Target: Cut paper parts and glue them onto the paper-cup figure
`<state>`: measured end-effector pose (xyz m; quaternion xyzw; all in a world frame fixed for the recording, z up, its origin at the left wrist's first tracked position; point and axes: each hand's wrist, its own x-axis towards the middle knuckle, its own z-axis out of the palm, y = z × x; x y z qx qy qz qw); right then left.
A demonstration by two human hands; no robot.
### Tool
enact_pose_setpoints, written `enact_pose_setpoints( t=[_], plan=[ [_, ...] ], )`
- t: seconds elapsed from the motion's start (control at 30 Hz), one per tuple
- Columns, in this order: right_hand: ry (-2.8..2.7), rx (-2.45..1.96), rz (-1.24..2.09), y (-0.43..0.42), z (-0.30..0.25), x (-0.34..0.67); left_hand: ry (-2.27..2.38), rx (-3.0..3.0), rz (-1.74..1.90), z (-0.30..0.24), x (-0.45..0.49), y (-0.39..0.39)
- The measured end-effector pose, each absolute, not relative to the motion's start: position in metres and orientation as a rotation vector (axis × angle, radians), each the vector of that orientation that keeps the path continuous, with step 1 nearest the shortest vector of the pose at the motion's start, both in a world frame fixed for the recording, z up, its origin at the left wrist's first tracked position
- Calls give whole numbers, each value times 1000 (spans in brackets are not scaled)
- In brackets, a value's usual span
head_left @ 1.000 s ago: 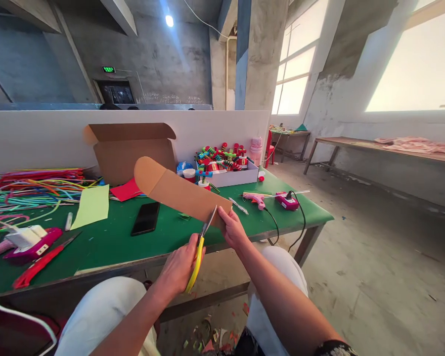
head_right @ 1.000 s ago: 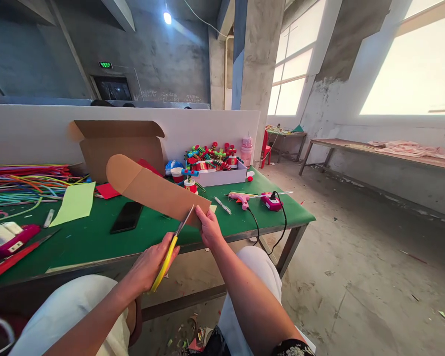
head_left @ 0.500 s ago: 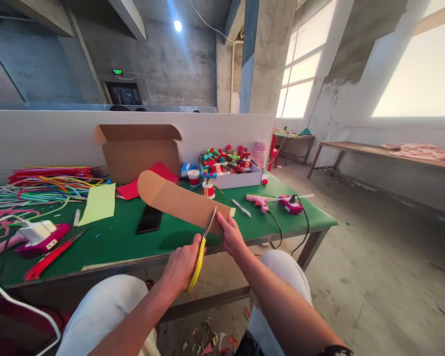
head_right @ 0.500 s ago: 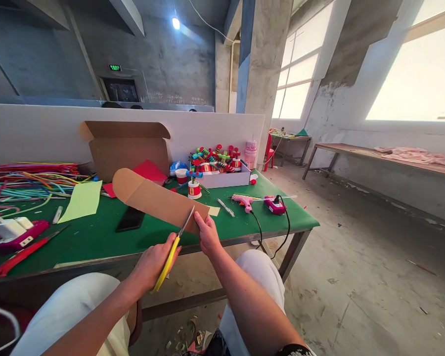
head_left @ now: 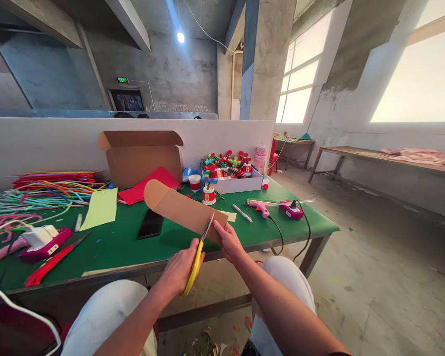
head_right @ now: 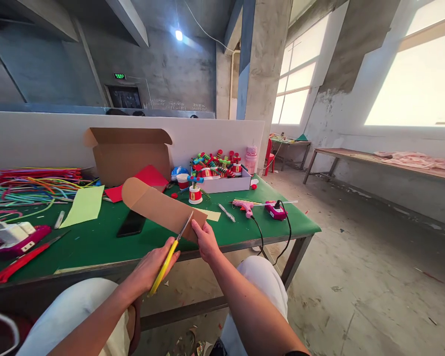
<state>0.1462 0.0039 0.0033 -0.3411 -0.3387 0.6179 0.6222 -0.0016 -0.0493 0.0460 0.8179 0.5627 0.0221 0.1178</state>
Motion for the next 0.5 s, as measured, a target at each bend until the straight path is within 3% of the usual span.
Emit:
enact_pose_setpoints(
  t=[0.33,0.5],
  plan=[
    [-896,-842,1253,2,3,143,1708,2441,-4,47,-7,-50],
    [-810,-874,1426,3,-1,140,1698,2470,54,42,-8,-48]
  ],
)
